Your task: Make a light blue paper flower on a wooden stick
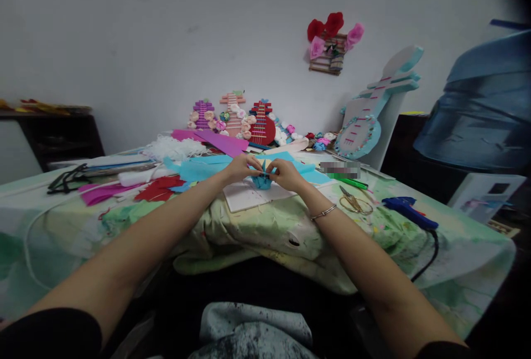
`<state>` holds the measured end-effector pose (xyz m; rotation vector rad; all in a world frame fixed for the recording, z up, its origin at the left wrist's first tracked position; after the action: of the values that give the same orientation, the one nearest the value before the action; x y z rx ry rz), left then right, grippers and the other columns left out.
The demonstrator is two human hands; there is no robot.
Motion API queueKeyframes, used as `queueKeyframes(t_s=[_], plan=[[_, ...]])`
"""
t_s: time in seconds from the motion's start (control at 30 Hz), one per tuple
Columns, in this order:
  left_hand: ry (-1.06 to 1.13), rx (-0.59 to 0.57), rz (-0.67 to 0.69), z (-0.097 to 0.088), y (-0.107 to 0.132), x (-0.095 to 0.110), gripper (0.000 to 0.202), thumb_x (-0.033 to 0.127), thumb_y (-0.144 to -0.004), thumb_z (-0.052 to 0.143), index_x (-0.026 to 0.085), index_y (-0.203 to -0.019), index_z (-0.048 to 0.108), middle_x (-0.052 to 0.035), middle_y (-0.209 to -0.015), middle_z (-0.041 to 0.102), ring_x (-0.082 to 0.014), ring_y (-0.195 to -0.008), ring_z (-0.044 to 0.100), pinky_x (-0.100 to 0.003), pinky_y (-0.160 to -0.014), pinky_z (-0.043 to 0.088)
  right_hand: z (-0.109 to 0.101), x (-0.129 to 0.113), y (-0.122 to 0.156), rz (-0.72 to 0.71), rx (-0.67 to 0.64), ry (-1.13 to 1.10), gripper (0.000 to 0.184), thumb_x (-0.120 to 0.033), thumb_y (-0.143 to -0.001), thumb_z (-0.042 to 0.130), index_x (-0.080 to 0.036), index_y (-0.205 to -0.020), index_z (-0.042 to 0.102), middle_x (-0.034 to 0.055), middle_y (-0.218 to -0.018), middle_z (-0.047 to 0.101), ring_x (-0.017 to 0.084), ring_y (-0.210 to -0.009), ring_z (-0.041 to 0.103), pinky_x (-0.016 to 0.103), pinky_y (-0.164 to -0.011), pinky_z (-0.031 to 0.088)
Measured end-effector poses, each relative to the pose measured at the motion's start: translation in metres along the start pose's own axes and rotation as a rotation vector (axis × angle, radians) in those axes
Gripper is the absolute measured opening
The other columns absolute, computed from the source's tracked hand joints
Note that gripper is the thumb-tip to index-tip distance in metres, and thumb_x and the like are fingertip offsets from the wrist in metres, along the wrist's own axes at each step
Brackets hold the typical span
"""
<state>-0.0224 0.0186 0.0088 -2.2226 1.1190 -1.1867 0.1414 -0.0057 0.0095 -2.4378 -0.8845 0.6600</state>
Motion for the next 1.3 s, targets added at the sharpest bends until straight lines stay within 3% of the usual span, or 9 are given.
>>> queueKeyframes(t_s=[0.57, 0.77, 0.83, 0.93, 1.0, 1.23, 1.3], plan=[[0.057, 0.085, -0.084, 0.001, 0.003, 0.005, 0.017, 0.029, -0.052, 0.078, 0.015, -0.06, 0.072, -0.0072, -0.068, 0.065, -0.0166, -0.066, 0.057, -0.027, -0.063, 0.044, 0.0, 0.002, 0.0, -0.002, 0.029, 0.006, 0.009, -0.008, -0.067, 0.061, -0.016, -0.072, 0.063, 0.0004, -0.073, 0.058, 0.009, -0.06, 0.05, 0.022, -0.063, 0.038], [0.426, 0.219, -0.349, -0.002, 0.005, 0.002, 0.027, 0.039, -0.067, 0.063, 0.012, -0.069, 0.067, -0.0088, -0.077, 0.068, -0.0177, -0.074, 0.062, -0.027, -0.065, 0.046, -0.007, 0.001, 0.001, 0.083, 0.081, -0.029, 0.017, -0.003, -0.064, 0.052, -0.016, -0.071, 0.061, -0.0018, -0.062, 0.057, 0.01, -0.058, 0.052, 0.022, -0.063, 0.038], [0.538, 0.191, -0.416, -0.003, 0.006, -0.002, 0.024, 0.032, -0.065, 0.063, 0.013, -0.079, 0.067, -0.009, -0.084, 0.069, -0.0179, -0.078, 0.063, -0.028, -0.066, 0.047, -0.009, 0.001, 0.001, 0.09, 0.109, -0.041, 0.019, -0.002, -0.063, 0.051, -0.016, -0.071, 0.061, -0.0021, -0.061, 0.057, 0.01, -0.058, 0.051, 0.022, -0.063, 0.038], [0.618, 0.049, -0.458, 0.0, 0.007, -0.004, 0.041, 0.009, -0.05, 0.063, 0.015, -0.09, 0.065, -0.0073, -0.086, 0.069, -0.018, -0.078, 0.063, -0.031, -0.07, 0.049, -0.011, 0.001, 0.001, 0.072, 0.161, -0.049, 0.02, -0.002, -0.062, 0.051, -0.016, -0.071, 0.061, -0.0018, -0.064, 0.057, 0.01, -0.059, 0.05, 0.022, -0.063, 0.037], [0.658, -0.022, -0.468, 0.003, 0.009, -0.004, 0.046, 0.002, -0.045, 0.06, 0.014, -0.089, 0.065, -0.0066, -0.084, 0.069, -0.0177, -0.075, 0.063, -0.033, -0.071, 0.05, -0.012, 0.001, 0.001, 0.045, 0.19, -0.046, 0.02, -0.002, -0.061, 0.051, -0.016, -0.071, 0.061, -0.0013, -0.067, 0.058, 0.01, -0.06, 0.05, 0.022, -0.063, 0.037], [0.703, -0.161, -0.361, 0.008, 0.012, 0.003, 0.055, -0.001, -0.046, 0.064, 0.015, -0.1, 0.064, -0.0118, -0.109, 0.064, -0.0183, -0.077, 0.065, -0.029, -0.068, 0.052, -0.011, 0.001, 0.002, -0.027, 0.201, -0.059, 0.021, 0.001, -0.06, 0.05, -0.017, -0.069, 0.057, -0.0012, -0.071, 0.055, 0.009, -0.06, 0.048, 0.022, -0.062, 0.037], [0.68, -0.172, -0.336, 0.008, 0.012, 0.001, 0.056, 0.0, -0.047, 0.066, 0.014, -0.101, 0.064, -0.0126, -0.108, 0.064, -0.019, -0.079, 0.065, -0.028, -0.067, 0.052, -0.011, 0.0, 0.002, -0.062, 0.207, -0.07, 0.021, 0.001, -0.06, 0.049, -0.017, -0.068, 0.056, -0.0012, -0.071, 0.054, 0.009, -0.06, 0.048, 0.022, -0.062, 0.037]])
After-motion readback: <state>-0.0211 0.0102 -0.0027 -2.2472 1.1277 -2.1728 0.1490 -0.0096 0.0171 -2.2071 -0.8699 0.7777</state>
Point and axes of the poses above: each hand's wrist, its own y-axis away from the middle knuckle, its own z-axis out of the palm, x = y × z, the point moved 3 cm from there along -y, towards the middle knuckle
